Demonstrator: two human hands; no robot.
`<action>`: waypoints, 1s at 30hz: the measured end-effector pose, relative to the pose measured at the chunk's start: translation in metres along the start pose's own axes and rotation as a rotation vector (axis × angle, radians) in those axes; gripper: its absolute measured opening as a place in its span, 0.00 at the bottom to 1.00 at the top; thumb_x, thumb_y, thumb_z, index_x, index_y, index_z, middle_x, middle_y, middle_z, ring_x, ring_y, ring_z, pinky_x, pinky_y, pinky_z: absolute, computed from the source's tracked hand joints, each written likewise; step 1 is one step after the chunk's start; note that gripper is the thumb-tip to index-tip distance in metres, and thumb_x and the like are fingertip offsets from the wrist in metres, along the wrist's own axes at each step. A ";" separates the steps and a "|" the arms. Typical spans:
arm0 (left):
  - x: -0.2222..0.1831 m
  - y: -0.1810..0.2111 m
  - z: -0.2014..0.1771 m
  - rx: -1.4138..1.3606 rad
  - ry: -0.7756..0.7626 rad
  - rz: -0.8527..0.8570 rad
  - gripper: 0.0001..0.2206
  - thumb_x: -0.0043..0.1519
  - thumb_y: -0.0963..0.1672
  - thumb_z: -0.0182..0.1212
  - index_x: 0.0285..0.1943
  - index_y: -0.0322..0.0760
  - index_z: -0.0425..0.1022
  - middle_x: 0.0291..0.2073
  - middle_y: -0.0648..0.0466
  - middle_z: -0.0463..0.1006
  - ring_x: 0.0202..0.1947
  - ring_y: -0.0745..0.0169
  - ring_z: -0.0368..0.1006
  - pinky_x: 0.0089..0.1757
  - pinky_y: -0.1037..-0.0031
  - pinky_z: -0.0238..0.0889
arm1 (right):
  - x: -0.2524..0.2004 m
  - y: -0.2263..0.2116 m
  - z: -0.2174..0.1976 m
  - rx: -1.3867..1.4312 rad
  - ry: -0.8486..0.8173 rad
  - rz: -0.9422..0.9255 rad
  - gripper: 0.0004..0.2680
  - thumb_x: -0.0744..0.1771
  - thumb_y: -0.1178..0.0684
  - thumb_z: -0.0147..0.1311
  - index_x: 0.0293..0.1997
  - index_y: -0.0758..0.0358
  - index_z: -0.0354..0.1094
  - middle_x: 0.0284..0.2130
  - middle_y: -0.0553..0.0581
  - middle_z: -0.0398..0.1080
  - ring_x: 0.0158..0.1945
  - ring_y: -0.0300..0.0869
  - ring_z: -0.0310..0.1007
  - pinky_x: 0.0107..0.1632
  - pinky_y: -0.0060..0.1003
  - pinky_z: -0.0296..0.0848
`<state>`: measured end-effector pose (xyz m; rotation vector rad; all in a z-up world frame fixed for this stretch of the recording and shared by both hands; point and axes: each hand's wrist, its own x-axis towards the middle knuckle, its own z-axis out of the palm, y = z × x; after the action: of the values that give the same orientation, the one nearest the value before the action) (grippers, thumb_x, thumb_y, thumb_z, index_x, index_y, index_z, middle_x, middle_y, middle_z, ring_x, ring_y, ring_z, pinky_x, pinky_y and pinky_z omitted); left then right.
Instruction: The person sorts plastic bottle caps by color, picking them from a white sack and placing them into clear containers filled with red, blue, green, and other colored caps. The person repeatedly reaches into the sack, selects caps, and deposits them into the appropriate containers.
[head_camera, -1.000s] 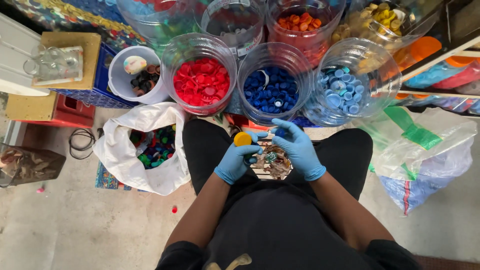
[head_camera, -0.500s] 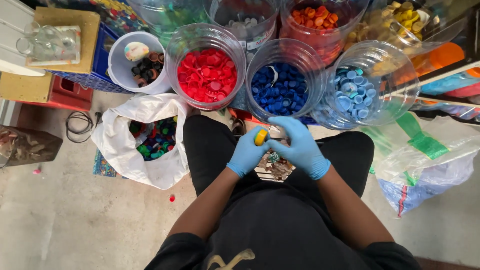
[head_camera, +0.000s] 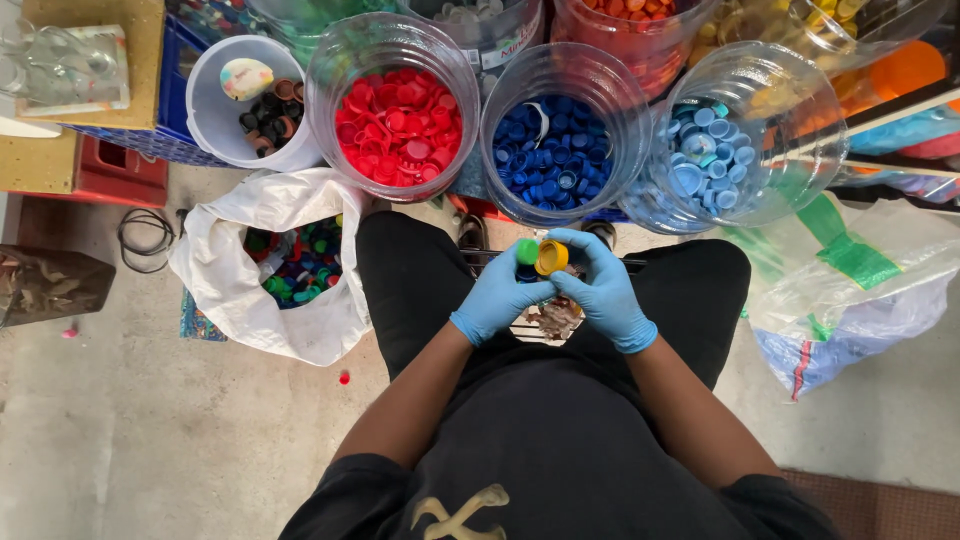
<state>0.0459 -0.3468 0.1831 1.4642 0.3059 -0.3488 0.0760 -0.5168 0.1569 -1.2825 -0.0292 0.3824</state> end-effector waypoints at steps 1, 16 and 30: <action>0.001 -0.006 0.000 -0.051 -0.019 0.001 0.20 0.48 0.41 0.78 0.50 0.39 0.79 0.40 0.54 0.81 0.46 0.65 0.74 0.51 0.67 0.71 | -0.001 -0.001 -0.001 -0.010 -0.001 -0.008 0.20 0.64 0.68 0.60 0.64 0.68 0.63 0.52 0.62 0.71 0.40 0.49 0.80 0.38 0.42 0.85; 0.003 -0.015 -0.017 -0.140 -0.107 0.060 0.19 0.57 0.40 0.72 0.59 0.40 0.78 0.32 0.52 0.80 0.31 0.68 0.76 0.33 0.78 0.69 | -0.012 -0.013 -0.006 -0.091 -0.041 -0.160 0.23 0.65 0.63 0.62 0.69 0.69 0.61 0.61 0.61 0.68 0.63 0.42 0.68 0.64 0.42 0.68; 0.111 0.037 -0.120 -0.443 0.071 -0.037 0.21 0.70 0.57 0.51 0.50 0.41 0.79 0.32 0.54 0.79 0.19 0.68 0.70 0.16 0.84 0.55 | -0.035 0.030 -0.047 0.059 0.071 -0.105 0.23 0.65 0.65 0.55 0.70 0.74 0.59 0.61 0.67 0.68 0.63 0.47 0.68 0.64 0.42 0.67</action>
<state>0.1635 -0.2296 0.1612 1.0371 0.4376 -0.2392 0.0464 -0.5637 0.1216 -1.2298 -0.0246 0.2461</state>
